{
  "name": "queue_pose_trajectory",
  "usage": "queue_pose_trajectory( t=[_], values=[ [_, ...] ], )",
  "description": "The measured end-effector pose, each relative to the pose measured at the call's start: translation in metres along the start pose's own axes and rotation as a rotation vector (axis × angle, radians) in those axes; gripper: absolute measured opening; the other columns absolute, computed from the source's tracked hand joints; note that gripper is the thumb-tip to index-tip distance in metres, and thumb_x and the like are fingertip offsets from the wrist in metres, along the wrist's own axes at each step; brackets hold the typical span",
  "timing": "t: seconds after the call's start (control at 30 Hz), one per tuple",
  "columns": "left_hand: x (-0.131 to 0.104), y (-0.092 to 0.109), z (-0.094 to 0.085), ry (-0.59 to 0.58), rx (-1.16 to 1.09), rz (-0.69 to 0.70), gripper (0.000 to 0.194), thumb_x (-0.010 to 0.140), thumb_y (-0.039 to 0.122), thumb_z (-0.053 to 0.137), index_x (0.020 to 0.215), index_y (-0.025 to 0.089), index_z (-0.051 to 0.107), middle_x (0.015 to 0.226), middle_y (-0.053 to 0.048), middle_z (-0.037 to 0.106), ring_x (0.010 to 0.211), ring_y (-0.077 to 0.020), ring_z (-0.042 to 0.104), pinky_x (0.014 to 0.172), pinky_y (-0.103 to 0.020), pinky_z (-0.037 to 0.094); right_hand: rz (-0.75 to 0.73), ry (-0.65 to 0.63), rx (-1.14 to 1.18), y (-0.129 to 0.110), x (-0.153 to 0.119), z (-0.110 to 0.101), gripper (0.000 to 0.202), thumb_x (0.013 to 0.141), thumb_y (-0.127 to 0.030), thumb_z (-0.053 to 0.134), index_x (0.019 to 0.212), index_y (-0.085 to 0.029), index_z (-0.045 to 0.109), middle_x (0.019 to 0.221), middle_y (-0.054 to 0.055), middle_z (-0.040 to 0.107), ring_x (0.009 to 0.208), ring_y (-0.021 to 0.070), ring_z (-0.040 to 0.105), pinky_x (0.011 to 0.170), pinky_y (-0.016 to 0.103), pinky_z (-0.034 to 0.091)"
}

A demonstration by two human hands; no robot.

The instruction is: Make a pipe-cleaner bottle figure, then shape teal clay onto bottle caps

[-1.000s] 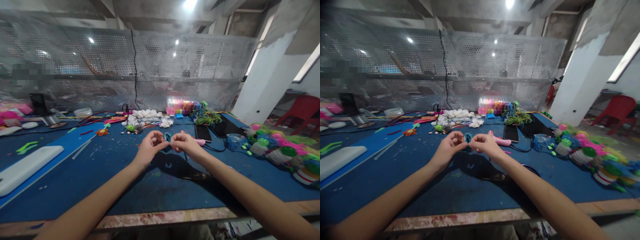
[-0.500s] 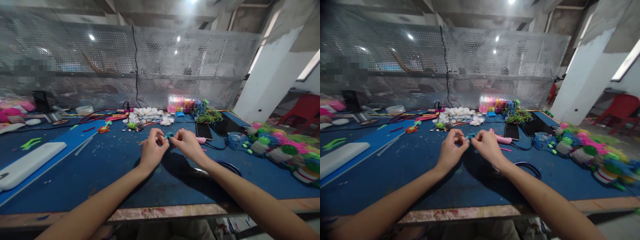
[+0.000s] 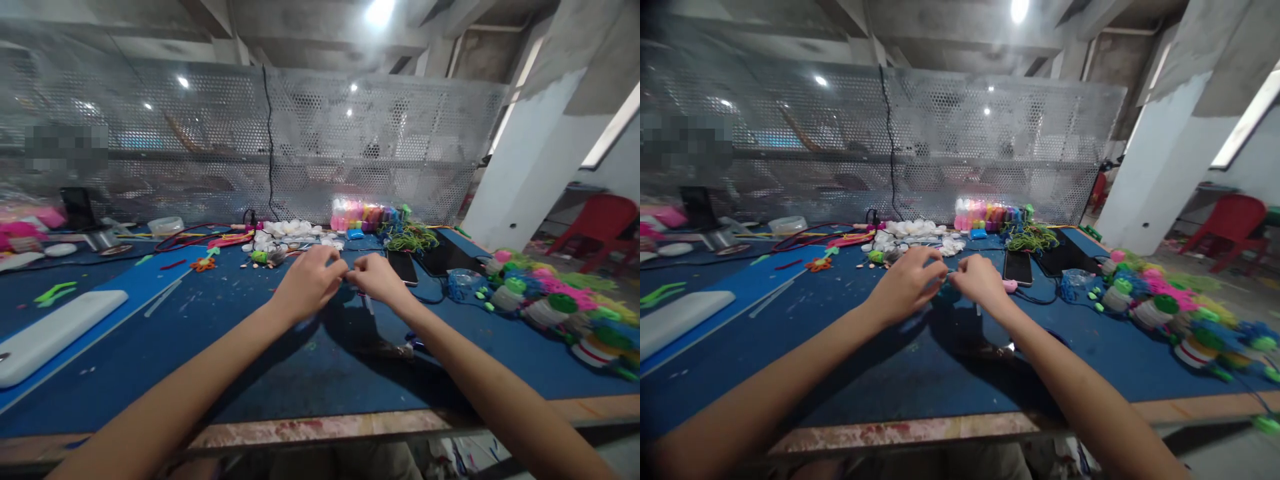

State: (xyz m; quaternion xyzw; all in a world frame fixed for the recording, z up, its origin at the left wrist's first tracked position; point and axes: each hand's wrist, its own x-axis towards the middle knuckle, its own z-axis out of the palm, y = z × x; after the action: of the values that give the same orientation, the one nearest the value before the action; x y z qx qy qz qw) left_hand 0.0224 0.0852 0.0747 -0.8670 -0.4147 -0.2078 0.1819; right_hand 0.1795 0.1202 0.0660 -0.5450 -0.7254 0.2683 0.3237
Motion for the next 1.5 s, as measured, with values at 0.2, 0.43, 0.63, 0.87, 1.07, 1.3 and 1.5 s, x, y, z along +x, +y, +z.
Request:
queue_pose_trajectory(
  t=[0.2, 0.43, 0.63, 0.87, 1.07, 1.3, 1.5],
  values=[
    [-0.016, -0.005, 0.011, 0.119, -0.153, 0.075, 0.027, 0.085, 0.038, 0.056, 0.102, 0.017, 0.059, 0.107, -0.011, 0.058, 0.103, -0.0247, 0.051, 0.088, -0.038, 0.041, 0.157, -0.253, 0.502, 0.006, 0.005, -0.004, 0.017, 0.061, -0.025, 0.053, 0.05, -0.022, 0.04, 0.032, -0.011, 0.025, 0.031, 0.0055, 0.02, 0.037, 0.022, 0.014],
    [-0.017, -0.001, 0.018, 0.358, -0.735, -0.353, 0.021, 0.072, 0.031, 0.071, 0.061, 0.018, 0.059, 0.082, -0.001, 0.056, 0.078, -0.0162, 0.053, 0.074, -0.03, 0.042, -0.04, -0.138, 0.83, 0.001, -0.001, 0.002, 0.038, 0.064, -0.046, 0.065, 0.058, -0.022, 0.037, 0.039, -0.012, 0.03, 0.035, 0.0044, 0.022, 0.039, 0.021, 0.018],
    [-0.017, -0.004, 0.025, 0.414, -0.944, -0.634, 0.025, 0.065, 0.037, 0.073, 0.054, 0.018, 0.062, 0.076, -0.001, 0.05, 0.066, -0.013, 0.047, 0.059, -0.026, 0.036, -0.23, 0.07, 0.614, 0.01, -0.01, 0.022, 0.042, 0.066, -0.044, 0.07, 0.093, -0.021, 0.048, 0.086, 0.0, 0.056, 0.077, 0.0137, 0.053, 0.065, 0.025, 0.043],
    [-0.017, -0.006, 0.027, 0.339, -1.027, -0.668, 0.022, 0.07, 0.037, 0.066, 0.059, 0.018, 0.067, 0.078, -0.001, 0.053, 0.075, -0.0156, 0.051, 0.071, -0.027, 0.039, -0.255, -0.185, 0.379, 0.018, -0.011, 0.028, 0.027, 0.074, -0.036, 0.064, 0.093, -0.018, 0.054, 0.073, -0.003, 0.054, 0.068, 0.0139, 0.051, 0.062, 0.026, 0.038],
    [-0.019, -0.015, 0.031, 0.157, -1.192, -0.756, 0.035, 0.078, 0.049, 0.055, 0.071, 0.017, 0.068, 0.077, -0.002, 0.062, 0.064, -0.014, 0.048, 0.061, -0.026, 0.035, -0.181, -0.291, 0.484, 0.014, -0.011, 0.021, 0.013, 0.083, -0.028, 0.049, 0.088, -0.017, 0.054, 0.062, -0.003, 0.059, 0.066, 0.0141, 0.055, 0.065, 0.026, 0.038],
    [-0.017, -0.009, 0.016, 0.224, -0.989, -0.69, 0.031, 0.071, 0.049, 0.064, 0.071, 0.018, 0.061, 0.069, 0.001, 0.058, 0.065, -0.0143, 0.049, 0.061, -0.026, 0.036, -0.268, -0.186, 0.275, 0.018, -0.013, 0.024, 0.006, 0.082, -0.024, 0.047, 0.077, -0.02, 0.047, 0.06, -0.004, 0.055, 0.063, 0.015, 0.053, 0.062, 0.026, 0.037],
    [-0.016, -0.006, 0.016, 0.198, -1.082, -0.782, 0.032, 0.058, 0.043, 0.077, 0.055, 0.017, 0.058, 0.055, 0.003, 0.054, 0.056, -0.0112, 0.045, 0.058, -0.025, 0.035, -0.515, 0.067, -0.062, 0.017, -0.019, 0.027, 0.012, 0.084, -0.023, 0.048, 0.092, -0.017, 0.054, 0.089, 0.008, 0.063, 0.083, 0.0215, 0.056, 0.075, 0.032, 0.04]
  ],
)
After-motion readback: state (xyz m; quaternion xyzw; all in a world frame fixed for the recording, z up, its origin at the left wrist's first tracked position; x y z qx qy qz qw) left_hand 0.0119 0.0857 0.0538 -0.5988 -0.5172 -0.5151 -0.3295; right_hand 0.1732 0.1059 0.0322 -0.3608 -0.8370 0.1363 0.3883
